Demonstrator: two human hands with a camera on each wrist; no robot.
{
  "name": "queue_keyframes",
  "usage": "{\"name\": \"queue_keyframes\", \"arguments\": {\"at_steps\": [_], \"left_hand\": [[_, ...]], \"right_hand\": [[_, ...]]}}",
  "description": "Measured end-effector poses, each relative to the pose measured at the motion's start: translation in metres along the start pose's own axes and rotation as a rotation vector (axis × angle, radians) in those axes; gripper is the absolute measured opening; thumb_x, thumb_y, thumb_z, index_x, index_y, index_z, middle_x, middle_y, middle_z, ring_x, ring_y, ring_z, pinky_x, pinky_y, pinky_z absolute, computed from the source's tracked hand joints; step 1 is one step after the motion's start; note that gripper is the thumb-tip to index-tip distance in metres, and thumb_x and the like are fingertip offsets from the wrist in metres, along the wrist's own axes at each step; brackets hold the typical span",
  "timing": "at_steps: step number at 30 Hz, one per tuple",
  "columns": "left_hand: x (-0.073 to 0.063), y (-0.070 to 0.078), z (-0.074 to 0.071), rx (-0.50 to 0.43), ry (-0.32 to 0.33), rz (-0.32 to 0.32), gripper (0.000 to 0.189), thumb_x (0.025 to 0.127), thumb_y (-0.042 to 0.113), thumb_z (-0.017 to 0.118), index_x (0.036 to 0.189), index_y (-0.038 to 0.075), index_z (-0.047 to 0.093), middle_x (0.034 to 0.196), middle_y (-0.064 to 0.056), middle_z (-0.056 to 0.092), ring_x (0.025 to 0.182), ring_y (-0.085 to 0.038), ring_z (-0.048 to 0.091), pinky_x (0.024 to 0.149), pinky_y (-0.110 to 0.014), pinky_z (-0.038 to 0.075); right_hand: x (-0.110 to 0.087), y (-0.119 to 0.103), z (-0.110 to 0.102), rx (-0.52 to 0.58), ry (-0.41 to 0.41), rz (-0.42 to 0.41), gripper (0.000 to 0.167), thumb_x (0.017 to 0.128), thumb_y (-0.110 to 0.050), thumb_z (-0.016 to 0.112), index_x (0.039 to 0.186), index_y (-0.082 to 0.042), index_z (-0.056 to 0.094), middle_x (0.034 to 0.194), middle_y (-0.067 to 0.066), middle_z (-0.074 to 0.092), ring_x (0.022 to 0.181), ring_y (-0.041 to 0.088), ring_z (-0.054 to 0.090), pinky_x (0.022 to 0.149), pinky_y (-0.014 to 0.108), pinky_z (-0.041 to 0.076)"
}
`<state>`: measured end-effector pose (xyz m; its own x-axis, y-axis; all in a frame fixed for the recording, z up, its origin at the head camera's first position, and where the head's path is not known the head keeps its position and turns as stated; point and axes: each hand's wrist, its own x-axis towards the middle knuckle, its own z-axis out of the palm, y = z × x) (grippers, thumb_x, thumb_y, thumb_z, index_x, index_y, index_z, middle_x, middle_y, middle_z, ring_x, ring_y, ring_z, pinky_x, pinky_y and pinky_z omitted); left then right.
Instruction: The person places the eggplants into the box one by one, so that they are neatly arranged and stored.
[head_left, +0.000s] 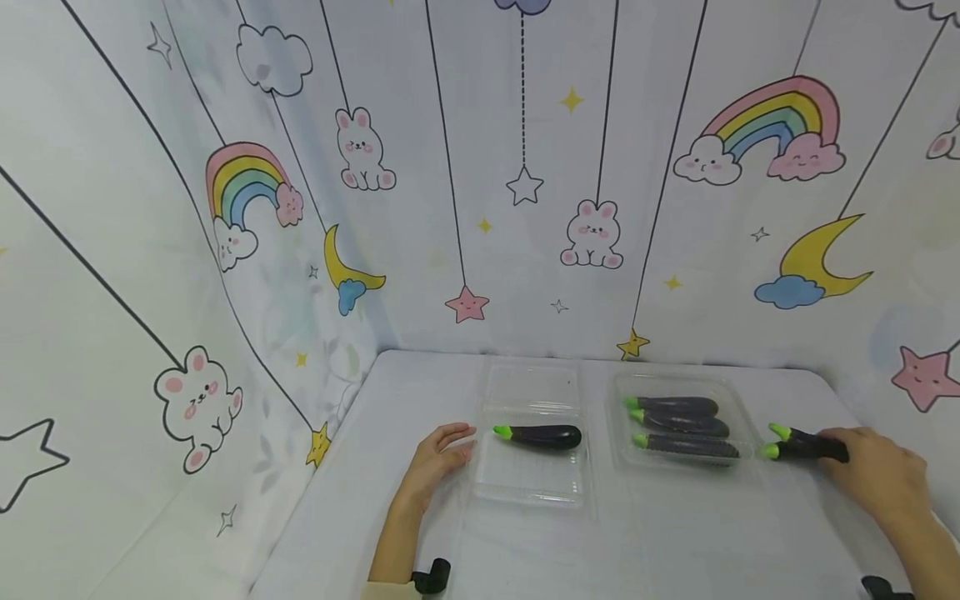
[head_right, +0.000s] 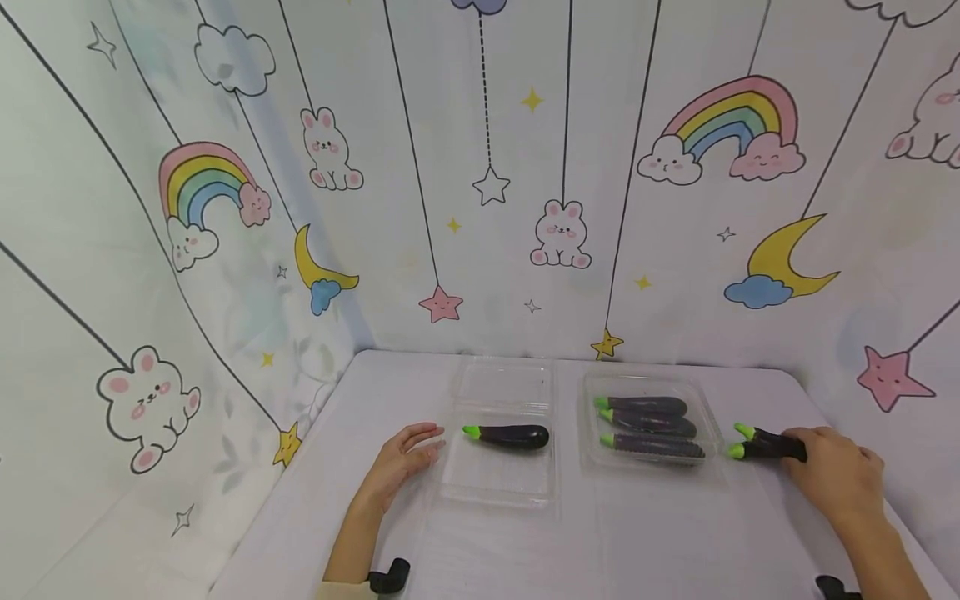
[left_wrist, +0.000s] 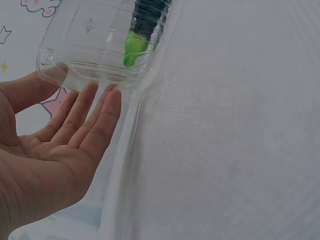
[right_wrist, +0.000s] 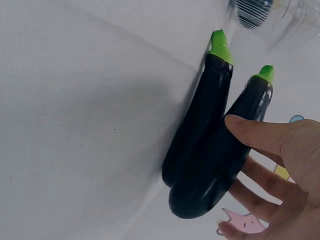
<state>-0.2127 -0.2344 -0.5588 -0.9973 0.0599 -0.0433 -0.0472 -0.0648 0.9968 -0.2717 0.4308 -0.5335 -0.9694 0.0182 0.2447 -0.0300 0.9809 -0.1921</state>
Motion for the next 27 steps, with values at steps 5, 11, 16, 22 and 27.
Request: {"name": "queue_keyframes", "arguments": {"at_steps": [5,11,16,22,27], "left_hand": [[0.0,0.002,0.0,0.007,0.007,-0.004,0.054,0.096,0.002,0.067,0.148,-0.002,0.051,0.151,-0.022,0.054,0.138,-0.037,0.055,0.099,-0.025,0.053],[0.0,0.0,0.0,0.001,0.005,-0.004,0.053,0.096,0.0,0.066,0.147,-0.002,0.051,0.151,-0.023,0.054,0.138,-0.037,0.056,0.098,-0.024,0.053],[0.0,0.0,0.0,0.003,0.004,-0.002,0.054,0.096,0.0,0.066,0.147,-0.002,0.05,0.151,-0.022,0.055,0.137,-0.037,0.056,0.097,-0.023,0.053],[0.0,0.0,0.0,-0.006,0.0,0.0,0.055,0.096,-0.001,0.066,0.148,-0.003,0.049,0.151,-0.023,0.054,0.138,-0.039,0.054,0.098,-0.024,0.052],[0.0,0.0,0.001,-0.006,-0.001,0.002,0.053,0.096,0.0,0.065,0.147,-0.002,0.051,0.152,-0.024,0.053,0.138,-0.038,0.055,0.097,-0.023,0.053]], "right_hand": [[-0.001,-0.008,-0.009,0.005,0.011,0.017,0.047,0.08,-0.016,0.082,0.118,0.005,0.065,0.119,0.042,0.054,0.105,0.069,0.05,0.085,0.08,0.036],[-0.003,-0.017,-0.015,0.013,0.037,0.021,0.046,0.083,-0.014,0.081,0.121,0.006,0.063,0.119,0.042,0.054,0.106,0.068,0.05,0.088,0.081,0.034],[-0.003,-0.025,-0.02,0.011,0.098,-0.012,0.047,0.084,-0.015,0.08,0.123,0.006,0.062,0.12,0.041,0.054,0.103,0.068,0.052,0.078,0.079,0.04],[-0.002,-0.037,-0.028,0.045,0.164,-0.079,0.048,0.083,-0.013,0.084,0.122,0.005,0.063,0.12,0.04,0.056,0.102,0.065,0.054,0.069,0.073,0.042],[-0.004,-0.048,-0.036,0.058,0.188,-0.102,0.049,0.086,-0.014,0.083,0.126,0.004,0.062,0.121,0.04,0.056,0.103,0.064,0.054,0.071,0.073,0.043]]}}
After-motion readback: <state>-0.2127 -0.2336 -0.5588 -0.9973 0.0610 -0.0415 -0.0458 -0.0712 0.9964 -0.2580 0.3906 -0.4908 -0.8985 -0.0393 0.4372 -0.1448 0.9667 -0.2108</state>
